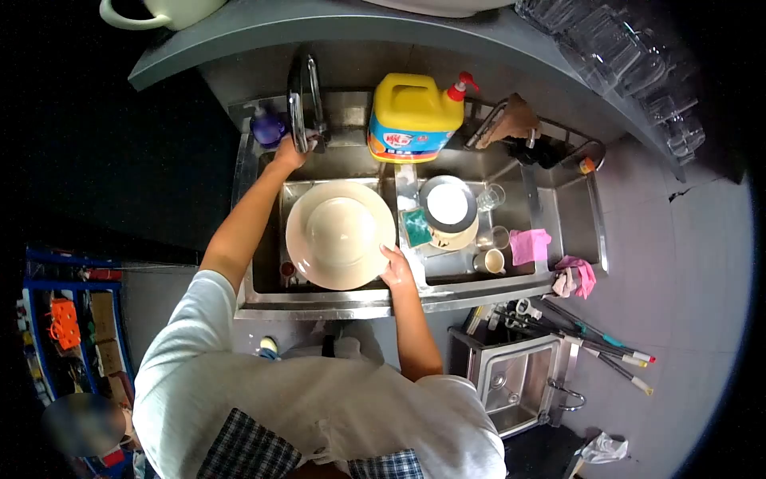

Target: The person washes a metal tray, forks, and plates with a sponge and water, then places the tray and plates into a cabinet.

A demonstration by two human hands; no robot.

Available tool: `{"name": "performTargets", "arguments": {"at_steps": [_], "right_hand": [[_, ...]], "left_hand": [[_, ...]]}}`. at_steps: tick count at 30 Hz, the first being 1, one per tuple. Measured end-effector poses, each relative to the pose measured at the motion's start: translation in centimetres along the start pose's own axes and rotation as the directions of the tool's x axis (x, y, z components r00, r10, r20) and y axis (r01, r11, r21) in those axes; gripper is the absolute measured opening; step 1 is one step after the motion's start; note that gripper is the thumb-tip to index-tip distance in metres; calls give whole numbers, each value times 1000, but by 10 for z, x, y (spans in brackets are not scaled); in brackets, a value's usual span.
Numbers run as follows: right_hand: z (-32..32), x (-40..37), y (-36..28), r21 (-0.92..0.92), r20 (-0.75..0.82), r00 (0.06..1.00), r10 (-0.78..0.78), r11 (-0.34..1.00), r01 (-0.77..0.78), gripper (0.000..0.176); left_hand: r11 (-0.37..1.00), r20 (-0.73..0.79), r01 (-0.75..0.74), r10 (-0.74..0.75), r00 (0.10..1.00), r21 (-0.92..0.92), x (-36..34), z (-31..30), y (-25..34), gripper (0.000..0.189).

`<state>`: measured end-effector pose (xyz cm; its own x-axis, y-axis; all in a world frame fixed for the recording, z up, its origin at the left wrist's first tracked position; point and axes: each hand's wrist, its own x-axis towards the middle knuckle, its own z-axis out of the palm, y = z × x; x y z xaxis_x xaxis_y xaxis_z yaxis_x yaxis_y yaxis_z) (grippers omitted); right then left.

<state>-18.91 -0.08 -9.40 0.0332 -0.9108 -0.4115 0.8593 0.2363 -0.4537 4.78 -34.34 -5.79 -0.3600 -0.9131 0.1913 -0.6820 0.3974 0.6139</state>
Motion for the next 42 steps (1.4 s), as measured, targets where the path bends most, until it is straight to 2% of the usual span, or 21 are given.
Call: {"name": "performTargets", "arguments": {"at_steps": [3,5,7,10,13,14,16,18,21,22,23,25,27,30,33,34,35,37,38,40,42], "right_hand": [[-1,3,0,-7,-22,999,-27,1000,27,43],[8,3,-2,-8,-37,999,-28,1000,28,43],[16,7,-4,-5,-15,1000,-19,1000,19,43],[22,14,-4,-33,-17,1000,3,999,-4,42],[21,22,3,-28,37,999,7,1000,-6,41],[21,26,5,-38,31,999,9,999,-8,41],[19,32,11,-50,10,1000,23,999,-22,41],[32,33,13,-72,5,998,59,996,-58,39],[31,49,17,-108,-47,996,70,991,-75,38],[29,54,20,-120,-62,995,78,989,-85,37],[31,58,22,-118,-28,996,87,989,-90,37],[35,70,23,-93,-42,989,143,985,-146,34],[42,78,31,-95,-38,988,150,984,-153,32],[47,85,35,-139,-55,992,116,983,-123,29],[49,90,40,-144,-120,986,113,981,-130,28],[52,86,41,-179,-207,976,69,978,-107,29],[54,86,39,-201,-212,975,68,973,-112,29],[58,83,37,-242,-228,971,74,962,-130,29],[64,83,39,-211,-207,977,58,972,-103,28],[82,78,28,-324,-227,973,39,939,-113,26],[89,80,28,-419,-219,976,-17,904,-79,23]], "left_hand": [[990,95,72,-84,992,121,-20,-13,19,30],[1000,70,8,-9,997,13,-31,-13,24,28],[997,-4,-33,34,999,64,-44,-11,31,28],[996,-3,81,-81,997,-39,-48,-4,31,28],[995,-3,34,-34,999,-90,-45,8,23,27],[996,87,36,-29,996,-80,-39,9,16,27],[990,192,-81,58,980,112,-32,20,-1,30],[992,171,69,-86,982,102,-48,21,8,40],[971,-24,238,-238,971,-2,-71,13,28,48],[903,45,398,-396,917,-162,-97,-28,79,54],[986,-72,140,-147,987,-94,-119,-10,64,58],[993,-59,76,-71,996,93,-160,7,76,60],[895,-63,-15,48,997,446,-183,29,85,63],[962,122,-91,62,991,257,-199,40,105,66],[979,310,-90,30,950,181,-186,42,80,68],[978,177,75,-110,978,192,-192,65,48,69],[978,133,122,-146,980,171,-187,59,31,69],[877,115,299,-364,924,377,-184,60,29,68],[863,118,344,-411,904,371,-188,64,33,70],[829,112,428,-493,863,359,-186,79,48,72],[881,128,472,-465,876,-29,-188,86,63,72]]}}
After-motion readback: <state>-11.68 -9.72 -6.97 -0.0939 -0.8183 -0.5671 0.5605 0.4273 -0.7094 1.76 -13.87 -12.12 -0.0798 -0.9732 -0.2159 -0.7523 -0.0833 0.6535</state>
